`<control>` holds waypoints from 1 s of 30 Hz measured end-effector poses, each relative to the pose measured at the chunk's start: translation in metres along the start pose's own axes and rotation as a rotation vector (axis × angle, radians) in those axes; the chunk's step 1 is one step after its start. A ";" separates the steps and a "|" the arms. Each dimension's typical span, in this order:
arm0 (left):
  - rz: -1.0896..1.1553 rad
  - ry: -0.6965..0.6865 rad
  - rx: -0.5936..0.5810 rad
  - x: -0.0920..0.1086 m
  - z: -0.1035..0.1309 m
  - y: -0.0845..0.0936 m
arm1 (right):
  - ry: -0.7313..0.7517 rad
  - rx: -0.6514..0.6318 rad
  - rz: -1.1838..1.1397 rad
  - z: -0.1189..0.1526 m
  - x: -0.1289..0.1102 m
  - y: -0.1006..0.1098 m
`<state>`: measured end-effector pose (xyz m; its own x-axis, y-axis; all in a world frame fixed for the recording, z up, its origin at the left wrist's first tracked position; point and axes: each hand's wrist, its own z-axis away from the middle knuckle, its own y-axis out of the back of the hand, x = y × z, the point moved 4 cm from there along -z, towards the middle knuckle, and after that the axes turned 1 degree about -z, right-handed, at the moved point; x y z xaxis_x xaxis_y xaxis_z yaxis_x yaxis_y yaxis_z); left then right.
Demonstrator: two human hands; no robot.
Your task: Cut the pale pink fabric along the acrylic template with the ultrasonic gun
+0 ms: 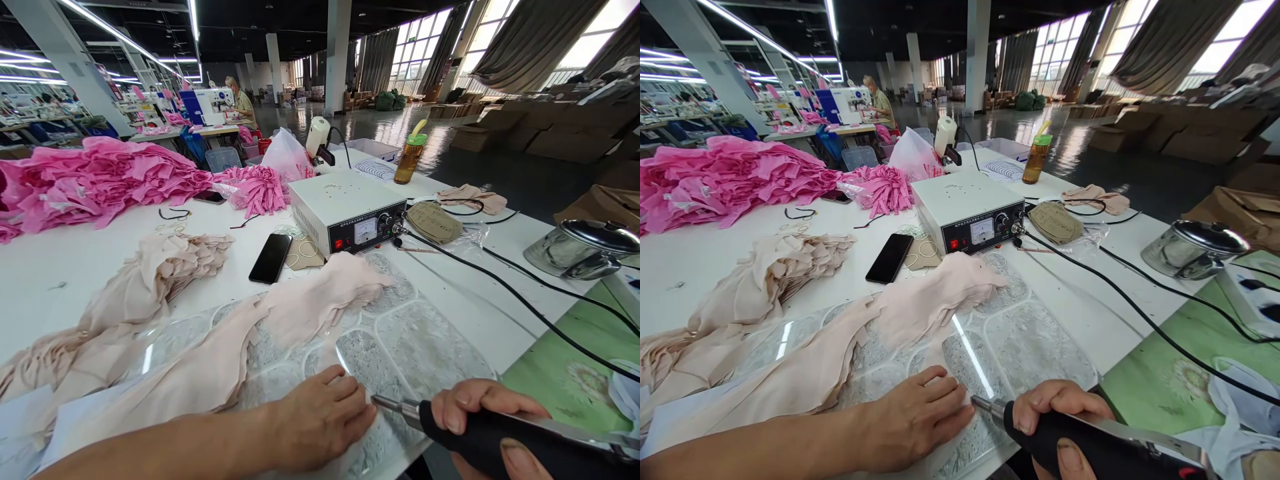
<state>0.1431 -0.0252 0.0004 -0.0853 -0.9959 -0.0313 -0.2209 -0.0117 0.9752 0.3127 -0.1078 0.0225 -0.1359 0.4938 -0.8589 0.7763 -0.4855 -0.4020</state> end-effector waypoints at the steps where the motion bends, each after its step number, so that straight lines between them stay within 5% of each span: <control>1: 0.001 0.001 -0.003 0.000 0.000 0.000 | -0.002 -0.016 0.004 0.000 0.001 -0.001; 16: -0.015 0.016 0.011 0.001 0.000 0.001 | 0.034 -0.134 0.086 -0.002 0.000 -0.010; 30: 0.044 0.057 0.067 0.002 0.011 0.006 | -0.014 -0.138 0.074 0.007 -0.004 0.009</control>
<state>0.1314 -0.0258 0.0036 -0.0409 -0.9988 0.0258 -0.2830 0.0363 0.9584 0.3163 -0.1193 0.0204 -0.0836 0.4498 -0.8892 0.8618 -0.4154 -0.2911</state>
